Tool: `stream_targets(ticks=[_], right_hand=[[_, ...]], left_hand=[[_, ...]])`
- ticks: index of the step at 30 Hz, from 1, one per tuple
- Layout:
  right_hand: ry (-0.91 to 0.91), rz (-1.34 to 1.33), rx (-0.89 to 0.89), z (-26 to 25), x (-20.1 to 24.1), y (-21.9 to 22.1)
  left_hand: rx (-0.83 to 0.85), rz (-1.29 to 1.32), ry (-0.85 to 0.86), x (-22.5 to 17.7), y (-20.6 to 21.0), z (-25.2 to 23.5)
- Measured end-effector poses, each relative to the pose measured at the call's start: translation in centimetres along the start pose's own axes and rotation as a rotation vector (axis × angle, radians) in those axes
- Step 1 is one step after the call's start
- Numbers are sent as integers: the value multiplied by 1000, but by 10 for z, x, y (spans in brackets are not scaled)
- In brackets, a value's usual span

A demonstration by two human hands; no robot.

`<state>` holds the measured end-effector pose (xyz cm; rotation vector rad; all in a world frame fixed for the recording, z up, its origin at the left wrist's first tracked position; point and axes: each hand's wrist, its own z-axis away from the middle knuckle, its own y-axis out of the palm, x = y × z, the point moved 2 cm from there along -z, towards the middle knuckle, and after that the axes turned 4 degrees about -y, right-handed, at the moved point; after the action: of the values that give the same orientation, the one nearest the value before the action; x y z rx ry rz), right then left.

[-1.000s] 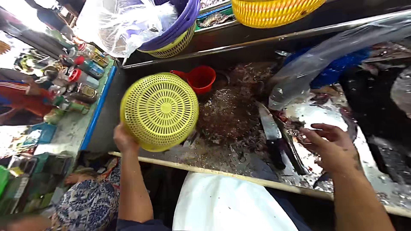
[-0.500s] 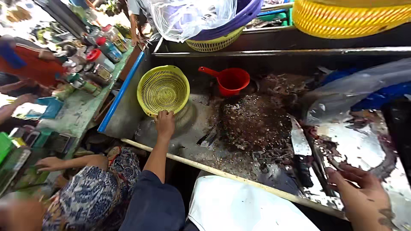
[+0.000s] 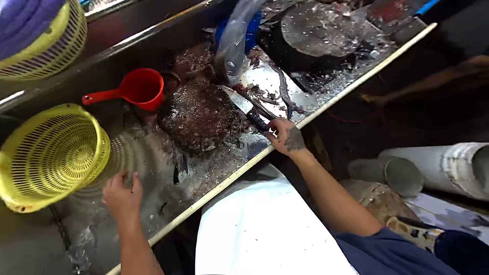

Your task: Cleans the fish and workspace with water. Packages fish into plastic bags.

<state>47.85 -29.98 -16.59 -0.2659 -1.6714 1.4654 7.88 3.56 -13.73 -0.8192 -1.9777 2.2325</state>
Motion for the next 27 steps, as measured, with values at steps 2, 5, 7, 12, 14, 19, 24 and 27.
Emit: stream_targets(ticks=[2, 5, 7, 12, 14, 19, 24, 27], right_hand=[[-25, 56, -45, 2, 4, 8], [-21, 74, -74, 10, -9, 9], [-16, 44, -13, 6, -4, 12], [15, 118, 68, -2, -5, 8], [2, 134, 105, -3, -7, 6], [-78, 119, 55, -3, -11, 4], [-118, 96, -25, 1, -16, 11], [-57, 46, -22, 1, -19, 5]], left_hand=[[6, 63, 121, -19, 9, -3], [5, 154, 260, -58, 25, 0], [-11, 167, 289, -71, 30, -4], [-73, -27, 289, -115, 15, -72], [-151, -79, 281, -122, 7, -127], [-64, -352, 182, -111, 11, -234], [177, -378, 28, -117, 10, -215], [148, -266, 11, -132, 5, -187]])
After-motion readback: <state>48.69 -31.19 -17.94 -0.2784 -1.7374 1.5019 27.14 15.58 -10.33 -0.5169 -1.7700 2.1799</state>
